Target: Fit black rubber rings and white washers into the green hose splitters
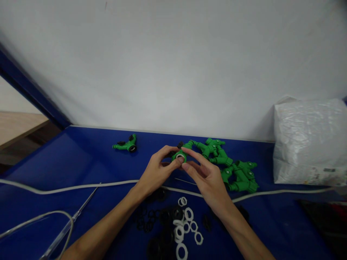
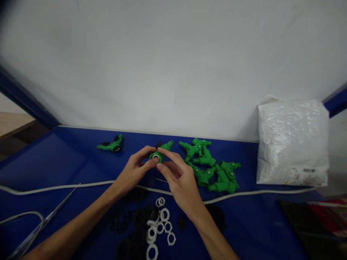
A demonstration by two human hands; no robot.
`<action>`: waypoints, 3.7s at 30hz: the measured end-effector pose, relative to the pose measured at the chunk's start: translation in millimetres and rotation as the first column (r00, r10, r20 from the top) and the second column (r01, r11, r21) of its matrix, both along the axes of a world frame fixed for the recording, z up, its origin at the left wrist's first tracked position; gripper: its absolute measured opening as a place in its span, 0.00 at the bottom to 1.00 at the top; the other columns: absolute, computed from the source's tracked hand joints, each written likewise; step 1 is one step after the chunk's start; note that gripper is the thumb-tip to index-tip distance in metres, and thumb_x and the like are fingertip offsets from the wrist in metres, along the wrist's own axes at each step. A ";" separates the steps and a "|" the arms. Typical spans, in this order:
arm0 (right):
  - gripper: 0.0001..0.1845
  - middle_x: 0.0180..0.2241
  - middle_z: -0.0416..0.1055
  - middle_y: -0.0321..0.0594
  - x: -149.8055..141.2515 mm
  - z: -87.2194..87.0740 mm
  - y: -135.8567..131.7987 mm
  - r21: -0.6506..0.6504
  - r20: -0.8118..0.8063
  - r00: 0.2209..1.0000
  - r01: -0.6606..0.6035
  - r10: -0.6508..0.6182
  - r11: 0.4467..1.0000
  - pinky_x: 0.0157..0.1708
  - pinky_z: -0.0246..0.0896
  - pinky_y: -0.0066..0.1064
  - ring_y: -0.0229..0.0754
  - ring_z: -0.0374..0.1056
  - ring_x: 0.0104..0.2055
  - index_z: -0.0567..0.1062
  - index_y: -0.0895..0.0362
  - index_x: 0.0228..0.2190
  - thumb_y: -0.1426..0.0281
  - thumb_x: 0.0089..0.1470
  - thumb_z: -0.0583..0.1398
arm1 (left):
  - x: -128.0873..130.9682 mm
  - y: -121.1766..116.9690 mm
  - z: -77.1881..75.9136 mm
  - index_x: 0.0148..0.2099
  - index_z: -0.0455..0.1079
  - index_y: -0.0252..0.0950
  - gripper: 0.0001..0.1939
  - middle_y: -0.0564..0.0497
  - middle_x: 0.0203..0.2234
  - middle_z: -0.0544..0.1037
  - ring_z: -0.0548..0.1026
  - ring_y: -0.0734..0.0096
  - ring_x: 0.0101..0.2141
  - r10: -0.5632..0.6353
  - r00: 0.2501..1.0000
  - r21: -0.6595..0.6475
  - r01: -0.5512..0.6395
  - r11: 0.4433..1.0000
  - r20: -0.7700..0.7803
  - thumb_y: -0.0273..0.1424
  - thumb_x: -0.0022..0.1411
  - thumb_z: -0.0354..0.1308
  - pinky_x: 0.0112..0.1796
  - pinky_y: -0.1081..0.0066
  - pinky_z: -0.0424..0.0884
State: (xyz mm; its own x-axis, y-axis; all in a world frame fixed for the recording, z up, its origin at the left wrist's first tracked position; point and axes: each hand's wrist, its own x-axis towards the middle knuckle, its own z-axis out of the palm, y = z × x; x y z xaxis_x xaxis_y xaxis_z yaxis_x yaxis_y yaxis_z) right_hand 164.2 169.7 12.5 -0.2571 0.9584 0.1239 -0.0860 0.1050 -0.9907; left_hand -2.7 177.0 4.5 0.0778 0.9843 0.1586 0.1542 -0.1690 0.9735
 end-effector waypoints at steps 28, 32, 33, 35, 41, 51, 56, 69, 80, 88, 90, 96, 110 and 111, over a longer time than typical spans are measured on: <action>0.22 0.49 0.79 0.39 -1.7 -1.3 -0.6 -0.020 0.023 0.999 0.027 -0.026 0.999 0.51 0.72 0.37 0.43 0.77 0.44 0.76 0.48 0.53 0.62 0.57 0.66 | 3.4 -3.0 3.5 0.47 0.74 0.34 0.14 0.49 0.42 0.79 0.76 0.65 0.44 0.004 0.999 -0.017 -0.003 1.000 0.042 0.37 0.66 0.56 0.43 0.71 0.73; 0.23 0.47 0.78 0.40 -0.8 -3.1 2.3 -0.007 -0.019 0.995 0.095 -0.096 0.995 0.44 0.74 0.36 0.41 0.76 0.38 0.75 0.49 0.54 0.60 0.57 0.66 | 1.4 -1.4 0.0 0.52 0.76 0.34 0.19 0.46 0.48 0.80 0.75 0.59 0.49 -0.040 0.998 -0.019 0.041 0.999 0.050 0.40 0.69 0.54 0.49 0.65 0.72; 0.23 0.47 0.78 0.39 -0.6 -4.1 3.2 -0.003 -0.036 0.993 0.109 -0.109 0.994 0.42 0.74 0.35 0.40 0.76 0.36 0.74 0.49 0.54 0.60 0.57 0.66 | 1.0 -0.9 -0.7 0.53 0.76 0.35 0.19 0.46 0.49 0.80 0.75 0.58 0.50 -0.048 0.998 -0.019 0.049 0.999 0.049 0.40 0.69 0.53 0.50 0.64 0.71; 0.23 0.46 0.77 0.39 -0.1 -6.1 4.7 -0.006 -0.055 0.991 0.118 -0.119 0.993 0.39 0.73 0.34 0.38 0.75 0.34 0.74 0.49 0.54 0.60 0.58 0.66 | 0.8 -0.3 -1.5 0.55 0.76 0.35 0.20 0.45 0.51 0.80 0.75 0.57 0.52 -0.055 0.998 -0.028 0.056 0.998 0.037 0.41 0.69 0.54 0.51 0.63 0.71; 0.21 0.46 0.77 0.40 2.0 -5.2 5.7 -0.042 -0.104 0.988 0.110 -0.114 0.993 0.40 0.72 0.36 0.39 0.75 0.35 0.73 0.50 0.53 0.61 0.59 0.65 | 1.7 -0.5 0.0 0.57 0.75 0.34 0.24 0.45 0.53 0.79 0.75 0.58 0.54 -0.046 0.998 -0.054 0.049 0.997 0.046 0.43 0.66 0.60 0.52 0.66 0.72; 0.19 0.44 0.76 0.37 3.0 -6.0 5.2 -0.052 -0.132 0.985 0.102 -0.108 0.993 0.39 0.72 0.36 0.39 0.76 0.34 0.72 0.49 0.50 0.63 0.58 0.65 | 0.8 1.4 -2.9 0.55 0.76 0.34 0.24 0.45 0.51 0.81 0.76 0.58 0.52 -0.078 0.996 -0.022 0.080 0.997 0.049 0.44 0.65 0.61 0.50 0.67 0.72; 0.14 0.42 0.77 0.37 3.4 -7.0 7.2 0.007 -0.072 0.989 0.129 -0.129 0.992 0.34 0.71 0.32 0.36 0.75 0.31 0.74 0.51 0.46 0.65 0.59 0.64 | 0.3 1.7 -5.4 0.53 0.76 0.35 0.21 0.46 0.50 0.81 0.76 0.59 0.53 -0.079 0.996 -0.017 0.079 0.997 0.028 0.43 0.65 0.61 0.50 0.68 0.72; 0.11 0.34 0.81 0.38 7.1 -6.4 10.5 0.020 -0.026 0.996 0.085 -0.084 0.996 0.39 0.74 0.34 0.41 0.78 0.33 0.80 0.53 0.43 0.65 0.60 0.63 | 0.7 3.3 -6.1 0.51 0.74 0.33 0.21 0.45 0.43 0.80 0.77 0.62 0.47 -0.064 0.990 -0.054 0.072 0.996 0.126 0.40 0.61 0.66 0.47 0.68 0.73; 0.14 0.38 0.82 0.38 8.0 -4.9 10.1 -0.010 -0.020 0.998 0.052 -0.053 0.999 0.43 0.76 0.37 0.43 0.79 0.35 0.81 0.52 0.45 0.64 0.58 0.65 | 0.4 4.8 -4.3 0.51 0.75 0.33 0.19 0.44 0.45 0.81 0.78 0.61 0.47 -0.062 0.995 -0.030 0.064 0.997 0.076 0.40 0.63 0.63 0.48 0.67 0.72; 0.15 0.37 0.82 0.40 14.2 -5.7 13.3 -0.039 0.027 0.999 0.042 -0.041 0.998 0.42 0.77 0.42 0.45 0.80 0.33 0.83 0.52 0.43 0.62 0.53 0.68 | -2.3 6.8 -7.3 0.49 0.76 0.34 0.19 0.45 0.45 0.82 0.79 0.60 0.47 -0.042 0.999 -0.004 0.042 0.999 -0.001 0.43 0.64 0.61 0.50 0.66 0.72; 0.16 0.36 0.82 0.40 15.9 -8.1 14.7 -0.057 0.031 0.999 0.035 -0.034 0.998 0.43 0.76 0.43 0.46 0.80 0.34 0.83 0.52 0.44 0.62 0.53 0.69 | -2.5 7.1 -7.4 0.49 0.77 0.34 0.20 0.45 0.46 0.82 0.79 0.59 0.47 -0.048 0.999 -0.013 0.047 0.999 -0.007 0.43 0.64 0.61 0.50 0.66 0.72; 0.18 0.34 0.83 0.41 17.4 -9.5 14.5 -0.097 0.023 0.999 0.030 -0.027 0.995 0.44 0.76 0.44 0.49 0.80 0.35 0.83 0.53 0.44 0.61 0.51 0.70 | -3.5 8.4 -9.6 0.52 0.77 0.34 0.22 0.44 0.46 0.82 0.79 0.58 0.46 -0.063 0.998 -0.056 0.064 0.996 0.009 0.45 0.63 0.61 0.49 0.64 0.74; 0.11 0.31 0.83 0.40 13.8 -7.6 13.4 -0.018 0.079 0.990 0.118 -0.116 0.993 0.34 0.76 0.36 0.46 0.79 0.31 0.85 0.52 0.37 0.63 0.51 0.70 | -1.9 7.6 -11.1 0.52 0.76 0.33 0.22 0.42 0.47 0.81 0.78 0.58 0.48 -0.073 0.997 -0.028 0.074 0.997 0.009 0.43 0.63 0.62 0.51 0.63 0.72; 0.11 0.31 0.83 0.40 14.0 -7.4 13.2 -0.014 0.085 0.989 0.119 -0.117 0.993 0.35 0.76 0.37 0.46 0.79 0.30 0.85 0.52 0.37 0.63 0.51 0.70 | -1.9 7.7 -11.3 0.51 0.76 0.33 0.21 0.42 0.47 0.81 0.78 0.58 0.48 -0.074 0.997 -0.021 0.075 0.997 0.014 0.43 0.63 0.63 0.51 0.64 0.72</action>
State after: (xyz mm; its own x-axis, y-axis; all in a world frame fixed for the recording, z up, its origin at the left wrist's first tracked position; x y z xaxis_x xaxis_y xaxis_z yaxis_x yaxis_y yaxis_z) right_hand 178.2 182.9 5.1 -0.1509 0.9846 0.0885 0.0099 0.0910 -0.9958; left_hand -4.6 184.6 -6.8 0.1489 0.9790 0.1392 0.1289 -0.1588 0.9789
